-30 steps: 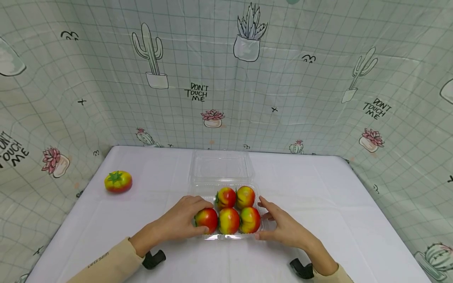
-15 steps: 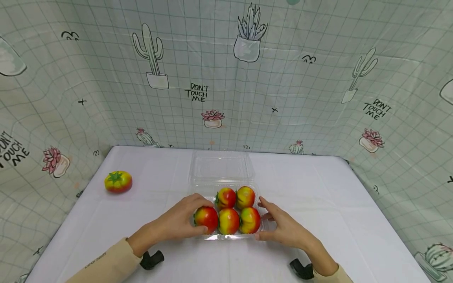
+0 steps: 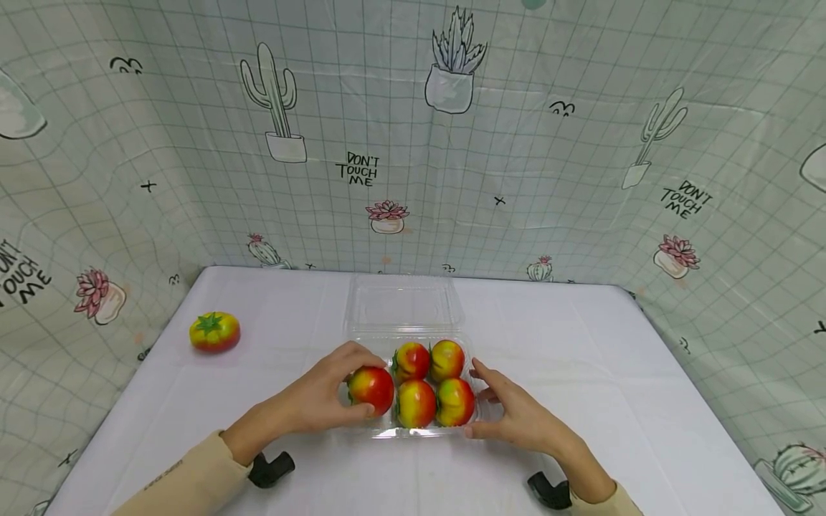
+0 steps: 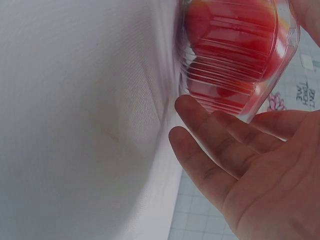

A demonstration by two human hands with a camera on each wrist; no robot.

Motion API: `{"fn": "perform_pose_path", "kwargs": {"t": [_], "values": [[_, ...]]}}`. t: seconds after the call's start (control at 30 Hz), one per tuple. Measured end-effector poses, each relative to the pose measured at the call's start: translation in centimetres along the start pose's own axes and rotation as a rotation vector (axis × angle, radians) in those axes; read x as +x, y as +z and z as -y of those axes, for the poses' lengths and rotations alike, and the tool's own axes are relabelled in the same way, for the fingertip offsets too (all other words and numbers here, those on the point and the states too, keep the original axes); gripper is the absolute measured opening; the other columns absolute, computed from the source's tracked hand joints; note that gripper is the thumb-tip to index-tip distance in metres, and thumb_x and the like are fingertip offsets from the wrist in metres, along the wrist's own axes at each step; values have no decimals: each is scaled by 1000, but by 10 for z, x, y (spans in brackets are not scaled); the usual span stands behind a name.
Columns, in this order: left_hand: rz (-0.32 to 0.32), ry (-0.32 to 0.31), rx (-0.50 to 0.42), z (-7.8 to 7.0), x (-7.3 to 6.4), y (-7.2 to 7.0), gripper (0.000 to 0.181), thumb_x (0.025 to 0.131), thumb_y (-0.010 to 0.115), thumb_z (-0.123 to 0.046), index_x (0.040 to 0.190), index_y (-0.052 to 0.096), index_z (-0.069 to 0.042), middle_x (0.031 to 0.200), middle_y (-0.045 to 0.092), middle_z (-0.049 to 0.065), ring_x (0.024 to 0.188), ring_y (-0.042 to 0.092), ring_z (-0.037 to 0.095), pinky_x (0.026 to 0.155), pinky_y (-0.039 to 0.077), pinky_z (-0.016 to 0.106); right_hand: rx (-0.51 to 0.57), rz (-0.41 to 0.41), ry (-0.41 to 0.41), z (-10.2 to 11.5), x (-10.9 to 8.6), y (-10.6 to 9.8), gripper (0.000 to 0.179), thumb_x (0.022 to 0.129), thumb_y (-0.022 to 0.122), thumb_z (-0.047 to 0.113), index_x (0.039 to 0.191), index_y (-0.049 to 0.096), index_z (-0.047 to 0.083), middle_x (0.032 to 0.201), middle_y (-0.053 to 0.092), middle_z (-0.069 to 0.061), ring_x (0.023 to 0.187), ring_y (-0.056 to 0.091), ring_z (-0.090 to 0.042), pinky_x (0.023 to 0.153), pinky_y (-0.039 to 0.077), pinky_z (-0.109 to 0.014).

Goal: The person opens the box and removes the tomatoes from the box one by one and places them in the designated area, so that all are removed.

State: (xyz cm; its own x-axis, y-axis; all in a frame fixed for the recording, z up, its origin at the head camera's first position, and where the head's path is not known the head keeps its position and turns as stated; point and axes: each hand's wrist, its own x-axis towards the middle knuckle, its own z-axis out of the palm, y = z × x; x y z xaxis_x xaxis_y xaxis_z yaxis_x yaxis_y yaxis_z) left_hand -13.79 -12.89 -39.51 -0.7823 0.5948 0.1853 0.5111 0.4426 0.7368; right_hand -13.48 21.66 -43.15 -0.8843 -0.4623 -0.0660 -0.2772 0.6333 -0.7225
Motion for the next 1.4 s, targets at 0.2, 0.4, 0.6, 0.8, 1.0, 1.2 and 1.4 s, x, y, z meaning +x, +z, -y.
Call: {"fn": "perform_pose_path", "kwargs": {"t": [0.2, 0.4, 0.6, 0.8, 1.0, 1.2, 1.4], "values": [[-9, -3, 11, -1, 0, -6, 51, 78, 76, -21, 124, 54, -29, 118, 47, -10, 103, 53, 10, 85, 50, 26, 1, -1, -4, 0, 1, -1, 102, 74, 80, 42, 152, 23, 13, 146, 41, -8, 109, 56, -16, 98, 43, -49], [-26, -6, 29, -4, -1, -14, 52, 78, 75, -19, 124, 53, -30, 118, 47, -10, 105, 52, 10, 87, 51, 29, 7, 3, 9, 0, 1, 0, 101, 74, 80, 42, 152, 23, 13, 146, 41, -7, 108, 55, -17, 97, 44, -49], [-33, -5, 56, -5, -4, -25, 52, 79, 75, -21, 124, 49, -24, 120, 48, -10, 108, 51, 10, 89, 51, 31, -2, 1, -2, 0, 1, -1, 101, 74, 80, 42, 152, 23, 13, 146, 41, -7, 109, 56, -15, 98, 44, -48], [-51, 2, 75, -2, -6, -36, 49, 79, 76, -18, 120, 49, -20, 118, 49, -10, 105, 51, 9, 89, 50, 32, -4, 7, 11, 0, 2, -1, 102, 74, 80, 44, 152, 23, 14, 146, 41, -5, 108, 55, -14, 98, 43, -47], [-67, -9, 77, -1, -8, -48, 49, 79, 76, -16, 120, 50, -21, 118, 50, -10, 106, 51, 10, 90, 50, 34, -4, 6, 11, 1, 2, -1, 103, 73, 80, 45, 152, 23, 14, 146, 41, -5, 108, 55, -15, 99, 43, -48], [-94, -19, 95, 3, -12, -58, 50, 77, 76, -10, 120, 51, -20, 118, 51, -9, 102, 52, 11, 88, 51, 32, -1, 5, 13, 0, 2, 0, 101, 74, 80, 42, 152, 24, 14, 145, 41, -6, 108, 55, -15, 99, 43, -49], [-103, -67, 135, 14, -16, -65, 51, 77, 76, -10, 121, 51, -18, 119, 51, -6, 104, 52, 13, 88, 51, 36, -10, 2, 3, -1, 1, 0, 101, 74, 80, 43, 152, 24, 13, 145, 41, -5, 107, 55, -14, 98, 43, -48]]}}
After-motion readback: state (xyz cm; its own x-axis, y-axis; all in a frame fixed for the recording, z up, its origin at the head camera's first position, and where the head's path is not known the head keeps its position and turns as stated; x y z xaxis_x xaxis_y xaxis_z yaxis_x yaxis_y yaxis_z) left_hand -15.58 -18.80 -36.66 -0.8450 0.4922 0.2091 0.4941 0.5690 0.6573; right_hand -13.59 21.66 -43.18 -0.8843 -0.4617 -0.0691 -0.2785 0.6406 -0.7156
